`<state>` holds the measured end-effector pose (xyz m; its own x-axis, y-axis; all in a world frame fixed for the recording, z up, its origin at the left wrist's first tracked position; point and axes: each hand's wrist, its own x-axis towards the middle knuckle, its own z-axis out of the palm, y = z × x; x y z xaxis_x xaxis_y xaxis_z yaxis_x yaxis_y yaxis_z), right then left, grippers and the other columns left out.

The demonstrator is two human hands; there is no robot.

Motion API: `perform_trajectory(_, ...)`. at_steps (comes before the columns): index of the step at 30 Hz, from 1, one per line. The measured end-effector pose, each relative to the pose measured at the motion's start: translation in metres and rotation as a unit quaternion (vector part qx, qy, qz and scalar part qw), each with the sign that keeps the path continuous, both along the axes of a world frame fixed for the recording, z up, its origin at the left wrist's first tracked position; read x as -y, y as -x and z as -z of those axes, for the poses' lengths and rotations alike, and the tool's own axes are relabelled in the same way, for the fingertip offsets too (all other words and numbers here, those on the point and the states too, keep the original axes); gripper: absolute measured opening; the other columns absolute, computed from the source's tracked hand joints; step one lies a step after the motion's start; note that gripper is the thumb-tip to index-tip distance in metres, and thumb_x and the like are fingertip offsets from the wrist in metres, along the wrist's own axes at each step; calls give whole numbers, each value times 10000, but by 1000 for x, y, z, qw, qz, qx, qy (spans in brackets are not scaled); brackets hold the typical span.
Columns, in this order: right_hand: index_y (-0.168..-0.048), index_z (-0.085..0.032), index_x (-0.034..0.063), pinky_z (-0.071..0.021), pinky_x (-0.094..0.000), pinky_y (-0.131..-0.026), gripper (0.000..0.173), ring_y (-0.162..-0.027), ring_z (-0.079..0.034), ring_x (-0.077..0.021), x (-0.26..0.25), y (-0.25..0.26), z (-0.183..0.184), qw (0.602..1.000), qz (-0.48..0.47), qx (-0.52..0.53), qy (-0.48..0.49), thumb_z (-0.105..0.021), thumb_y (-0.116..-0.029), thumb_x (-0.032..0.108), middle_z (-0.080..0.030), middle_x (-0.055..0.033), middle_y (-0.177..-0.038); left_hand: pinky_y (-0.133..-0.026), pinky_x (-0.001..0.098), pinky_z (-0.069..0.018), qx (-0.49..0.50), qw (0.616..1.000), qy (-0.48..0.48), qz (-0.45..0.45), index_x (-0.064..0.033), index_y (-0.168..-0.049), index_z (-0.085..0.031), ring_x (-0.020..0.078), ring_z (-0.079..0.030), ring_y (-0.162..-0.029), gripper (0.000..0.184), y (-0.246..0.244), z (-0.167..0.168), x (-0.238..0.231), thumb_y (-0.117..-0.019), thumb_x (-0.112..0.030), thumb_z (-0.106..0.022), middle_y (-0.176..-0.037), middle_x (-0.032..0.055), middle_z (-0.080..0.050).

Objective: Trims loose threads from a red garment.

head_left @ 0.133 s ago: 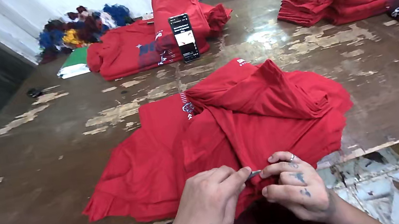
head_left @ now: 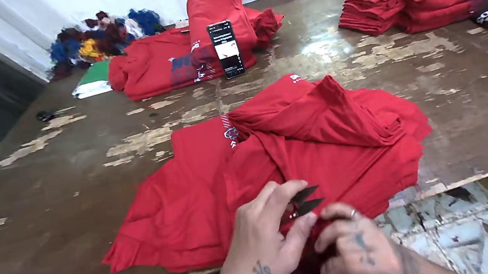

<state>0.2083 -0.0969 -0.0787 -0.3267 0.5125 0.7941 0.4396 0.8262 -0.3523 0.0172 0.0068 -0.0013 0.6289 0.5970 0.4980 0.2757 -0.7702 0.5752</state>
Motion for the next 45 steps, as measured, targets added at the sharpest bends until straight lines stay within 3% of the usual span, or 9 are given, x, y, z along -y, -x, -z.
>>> perform_trajectory(5,-939,-768,35,-590,-388,-735,347,-759,-738,-232,12,18,-30,971,-118,83,191,-539,-1051,269,-741,-112,-789,-531,356,-486,-82,989,104,64,-51,-1009,-687,150,-592,-590,327,-27,18,-14,-986,-368,-611,-701,41,-629)
perform_trajectory(12,-1107,-684,85,-532,-396,-1022,521,-1140,-671,-204,-15,-31,-45,992,114,26,55,-440,-1059,543,-719,-82,-1081,-556,165,-405,96,973,206,49,-29,-858,-613,-11,-488,-600,244,-28,26,-17,-1038,-172,-532,-679,-38,-531)
perform_trajectory(15,-1103,-724,23,-587,-449,-841,793,-913,-734,-249,-48,-25,-34,972,205,54,99,-321,-1009,701,-757,-127,-950,-463,103,-400,299,895,325,64,-139,-895,-619,-76,-488,-539,120,-32,29,-11,-1004,-190,-628,-741,-117,-594)
perform_trajectory(18,-965,-717,28,-577,-409,-754,532,-786,-710,-238,-50,-21,-33,976,201,46,71,-453,-1065,478,-719,-106,-814,-437,128,-455,375,825,409,112,-167,-928,-628,-42,-529,-505,109,-34,36,-10,-997,-248,-652,-759,-96,-626)
perform_trajectory(23,-962,-620,24,-472,-454,-1133,320,-1188,-685,-254,-23,-55,-27,992,55,-28,112,-427,-1106,236,-741,-149,-1087,-451,133,-470,362,811,434,150,-170,-960,-596,-37,-531,-503,170,-33,42,-10,-1032,-323,-591,-737,-96,-599)
perform_trajectory(29,-1183,-661,-3,-564,-373,-905,682,-905,-719,-183,-30,-43,-37,979,130,-20,155,-461,-1016,626,-748,-111,-954,-444,139,-478,373,801,447,139,-169,-963,-629,-29,-542,-494,145,-37,45,-9,-1024,-298,-607,-732,-95,-619)
perform_trajectory(32,-1057,-705,28,-556,-417,-731,600,-745,-689,-226,-44,-25,-35,971,210,35,106,-482,-1017,583,-716,-88,-813,-444,141,-480,377,800,445,141,-169,-964,-626,-25,-543,-492,148,-36,46,-8,-1027,-302,-603,-735,-94,-622)
perform_trajectory(39,-1060,-681,-27,-457,-444,-1138,371,-1174,-694,-280,-25,-58,-30,990,48,-23,131,-411,-1106,224,-750,-186,-1119,-442,145,-480,379,792,456,145,-170,-968,-608,-19,-546,-484,165,-34,45,-10,-1034,-319,-587,-709,-94,-609)
perform_trajectory(45,-1093,-661,-4,-559,-382,-926,646,-916,-715,-200,-29,-44,-37,982,125,-20,141,-467,-1023,608,-732,-129,-939,-445,145,-483,375,796,451,150,-166,-970,-618,-20,-546,-488,156,-36,46,-10,-1030,-308,-597,-710,-90,-612)
